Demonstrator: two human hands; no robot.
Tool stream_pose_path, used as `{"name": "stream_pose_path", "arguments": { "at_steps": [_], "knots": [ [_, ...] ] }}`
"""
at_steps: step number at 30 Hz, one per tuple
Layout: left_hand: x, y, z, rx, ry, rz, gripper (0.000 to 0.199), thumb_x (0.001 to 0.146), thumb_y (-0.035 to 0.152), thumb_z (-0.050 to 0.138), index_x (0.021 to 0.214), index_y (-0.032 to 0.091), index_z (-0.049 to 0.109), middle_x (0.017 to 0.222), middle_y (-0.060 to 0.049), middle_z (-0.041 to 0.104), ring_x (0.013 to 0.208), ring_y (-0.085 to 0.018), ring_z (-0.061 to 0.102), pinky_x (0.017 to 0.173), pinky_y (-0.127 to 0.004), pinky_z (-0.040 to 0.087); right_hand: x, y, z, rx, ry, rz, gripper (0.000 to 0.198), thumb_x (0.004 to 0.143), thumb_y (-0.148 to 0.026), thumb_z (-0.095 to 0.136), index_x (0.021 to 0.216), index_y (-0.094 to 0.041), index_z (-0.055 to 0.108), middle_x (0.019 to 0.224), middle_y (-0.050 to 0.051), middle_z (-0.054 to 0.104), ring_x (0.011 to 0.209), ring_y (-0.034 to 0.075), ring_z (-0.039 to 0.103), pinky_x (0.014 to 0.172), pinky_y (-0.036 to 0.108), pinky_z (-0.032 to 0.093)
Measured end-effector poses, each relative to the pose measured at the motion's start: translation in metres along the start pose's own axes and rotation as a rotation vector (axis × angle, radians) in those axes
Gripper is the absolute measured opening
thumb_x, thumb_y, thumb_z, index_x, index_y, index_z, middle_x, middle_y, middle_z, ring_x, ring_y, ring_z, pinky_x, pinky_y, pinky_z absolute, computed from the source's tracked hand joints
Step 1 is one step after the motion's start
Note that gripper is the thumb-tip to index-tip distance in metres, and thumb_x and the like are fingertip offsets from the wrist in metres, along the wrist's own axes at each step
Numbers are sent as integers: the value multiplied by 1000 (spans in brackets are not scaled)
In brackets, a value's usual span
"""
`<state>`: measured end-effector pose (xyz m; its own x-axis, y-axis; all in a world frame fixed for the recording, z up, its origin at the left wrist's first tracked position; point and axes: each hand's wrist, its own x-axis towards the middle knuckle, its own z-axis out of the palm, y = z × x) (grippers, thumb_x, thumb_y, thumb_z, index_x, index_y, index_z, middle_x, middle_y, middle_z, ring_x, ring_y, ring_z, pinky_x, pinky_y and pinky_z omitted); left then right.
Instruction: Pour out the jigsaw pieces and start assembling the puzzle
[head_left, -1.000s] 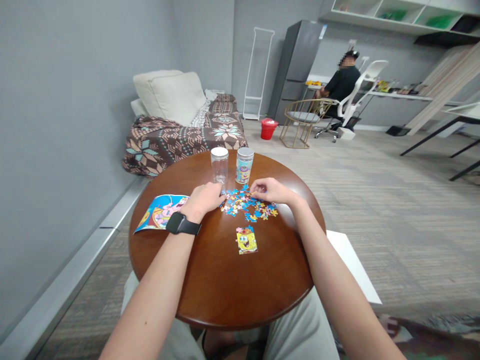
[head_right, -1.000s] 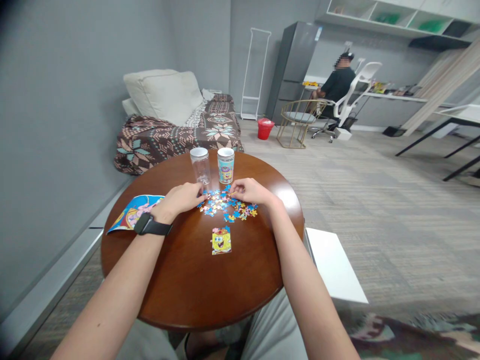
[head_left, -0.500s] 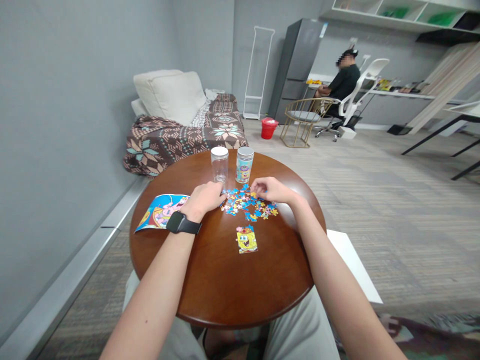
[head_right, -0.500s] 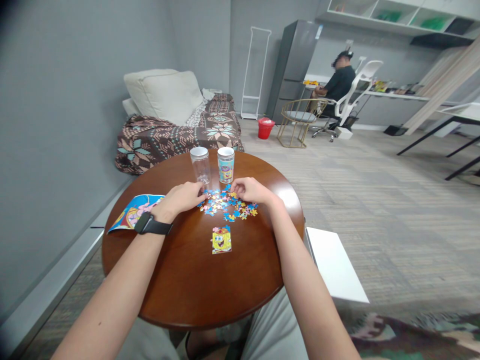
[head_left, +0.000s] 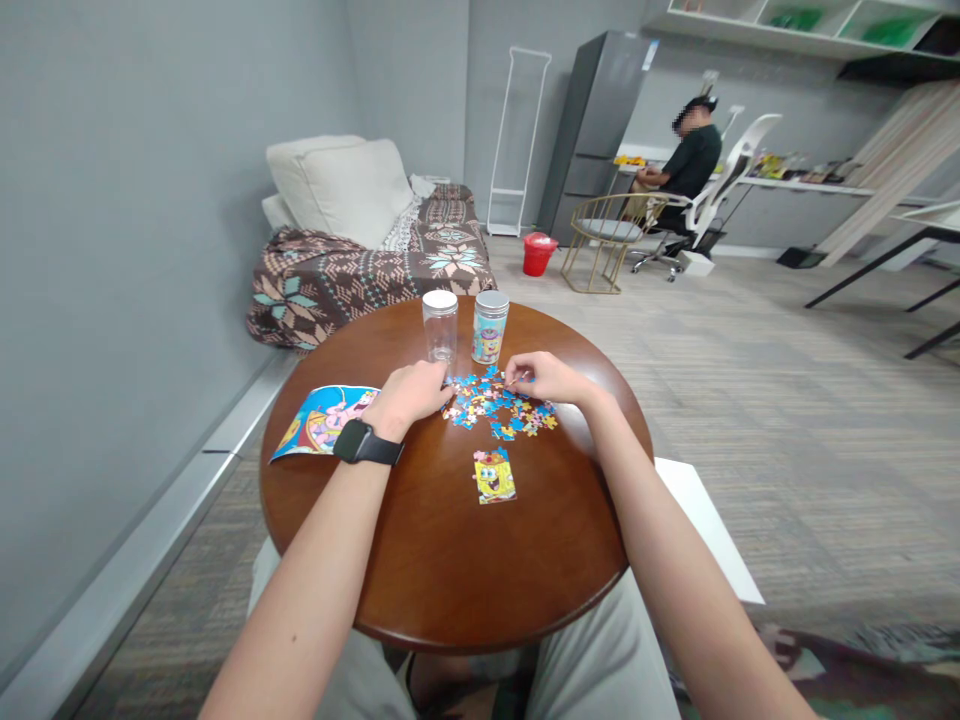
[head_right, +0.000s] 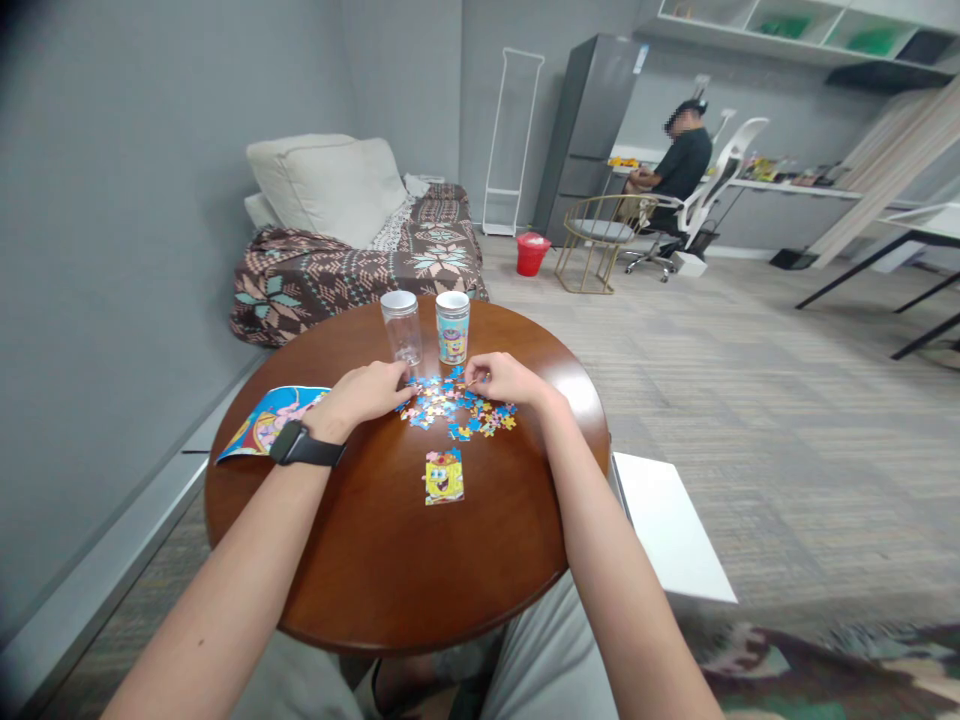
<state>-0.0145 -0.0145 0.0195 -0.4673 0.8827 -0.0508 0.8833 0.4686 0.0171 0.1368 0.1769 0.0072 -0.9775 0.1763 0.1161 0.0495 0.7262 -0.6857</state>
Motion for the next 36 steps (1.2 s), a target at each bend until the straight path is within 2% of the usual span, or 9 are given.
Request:
{"name": "stream_pose_path", "arguments": {
  "at_steps": [5,10,16,22,27,30,32,36],
  "knots": [
    [0,0,-1,-2,-9,4,33,89,40,42,107,17,59,105,-17,70,97,-34,68,78,-42,53,2,4,0,-22,15,-42,14,70,-10,57,76,-15,67,78,2,68,71,13,62,69,24,47],
    [-1,1,0,5,-6,6,33,89,40,42,107,17,59,105,-16,70,97,-34,68,79,-42,53,2,6,0,-51,33,-89,14,73,-12,58,77,-15,71,86,5,68,79,14,62,74,25,47],
    [-2,1,-2,3,-15,1,33,90,40,43,108,17,58,107,-17,70,98,-34,68,79,-41,53,1,6,1,-2,-8,1,23,77,-24,61,94,-13,70,73,2,65,66,12,56,64,24,44],
    [-2,1,-3,-1,-29,-13,35,90,41,43,111,18,58,108,-17,70,99,-32,68,81,-39,52,1,3,1,70,-21,32,13,74,-25,64,81,-14,67,78,4,69,72,14,61,69,25,47],
    [-1,2,-2,0,-19,-8,36,90,41,42,112,18,59,108,-17,70,99,-33,68,81,-41,52,2,5,1,51,-10,34,21,80,-32,60,84,-13,69,77,4,69,67,13,60,65,24,46],
    [-1,2,-2,-1,-23,-9,37,90,41,42,112,17,59,107,-17,70,100,-33,68,81,-41,52,2,7,1,2,21,27,22,83,-28,55,89,-14,70,84,5,71,70,13,60,66,24,46],
    [-1,2,-1,-1,-18,-4,36,90,41,42,112,17,59,107,-17,70,99,-33,68,81,-41,52,3,7,1,-5,24,30,21,82,-25,55,90,-13,70,85,5,71,72,13,61,67,24,46],
    [-1,1,-2,-1,-15,0,34,90,41,43,110,18,59,107,-17,70,98,-33,68,79,-40,53,3,6,2,23,14,30,14,75,-22,60,85,-13,66,76,3,66,68,12,58,66,23,46]
  ]
}}
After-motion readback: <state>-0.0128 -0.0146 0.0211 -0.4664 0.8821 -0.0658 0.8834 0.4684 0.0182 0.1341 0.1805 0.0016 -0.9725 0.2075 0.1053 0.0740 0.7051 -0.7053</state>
